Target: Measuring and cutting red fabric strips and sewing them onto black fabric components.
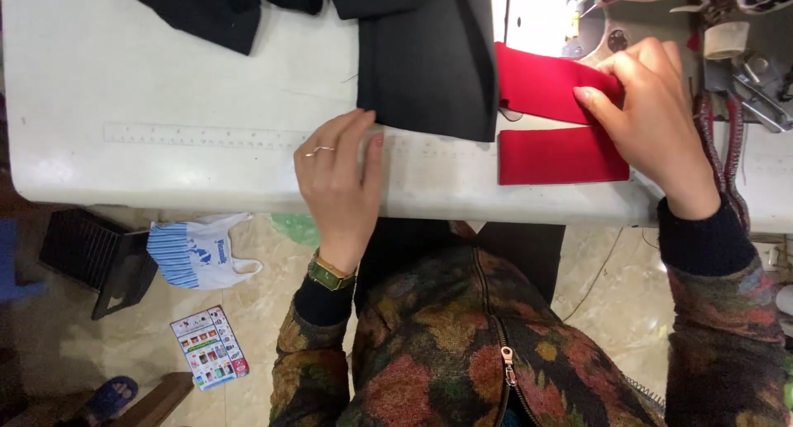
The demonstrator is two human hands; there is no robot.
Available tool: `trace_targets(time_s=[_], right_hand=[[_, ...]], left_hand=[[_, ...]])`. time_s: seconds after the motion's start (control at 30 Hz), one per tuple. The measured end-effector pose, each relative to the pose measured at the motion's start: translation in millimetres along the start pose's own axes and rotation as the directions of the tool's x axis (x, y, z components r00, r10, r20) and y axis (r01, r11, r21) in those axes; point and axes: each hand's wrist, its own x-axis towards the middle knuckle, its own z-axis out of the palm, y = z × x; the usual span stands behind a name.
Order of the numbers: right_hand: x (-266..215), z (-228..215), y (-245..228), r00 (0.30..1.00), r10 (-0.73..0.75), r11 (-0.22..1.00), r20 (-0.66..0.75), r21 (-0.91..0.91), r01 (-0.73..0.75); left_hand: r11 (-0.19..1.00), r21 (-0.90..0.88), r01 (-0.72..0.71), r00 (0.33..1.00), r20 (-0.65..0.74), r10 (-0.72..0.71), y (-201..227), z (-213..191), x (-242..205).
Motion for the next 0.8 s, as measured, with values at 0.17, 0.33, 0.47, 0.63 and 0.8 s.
trace_targets(time_s=[0.17, 0.33, 0.47, 0.63, 0.8], right_hand=[[-35.6, -15.4, -73.4, 0.980, -0.160, 0.975, 0.116, 0.176, 0.138], [-41.9, -5.8, -122.6, 0.871, -0.462, 0.756, 0.164, 0.586, 0.291], [-40.8, 17.3, -124.0, 0.937, -0.314, 0.673, 0.154, 0.732, 0.105], [-33.6, 33.8, -112.6, 0.986, -0.133, 0.665, 0.095, 0.746, 0.018], [-32.1, 38.9, -130.3, 0.993, 0.108, 0.867, 0.046, 0.485, -0.116]], left_hand=[[0.860, -0.509, 0.041, 0.992, 0.125, 0.027, 8.9, -15.7, -2.7], [0.491, -0.851, 0.185, 0.838, 0.398, 0.373, 10.8, -21.0, 0.4], [0.329, -0.791, 0.516, 0.737, 0.606, 0.300, 3.9, -22.5, 4.3], [0.604, -0.689, 0.399, 0.735, 0.635, 0.239, -20.8, -33.7, 14.9], [0.941, -0.319, 0.114, 0.914, 0.404, 0.027, -35.8, -15.6, 20.1]])
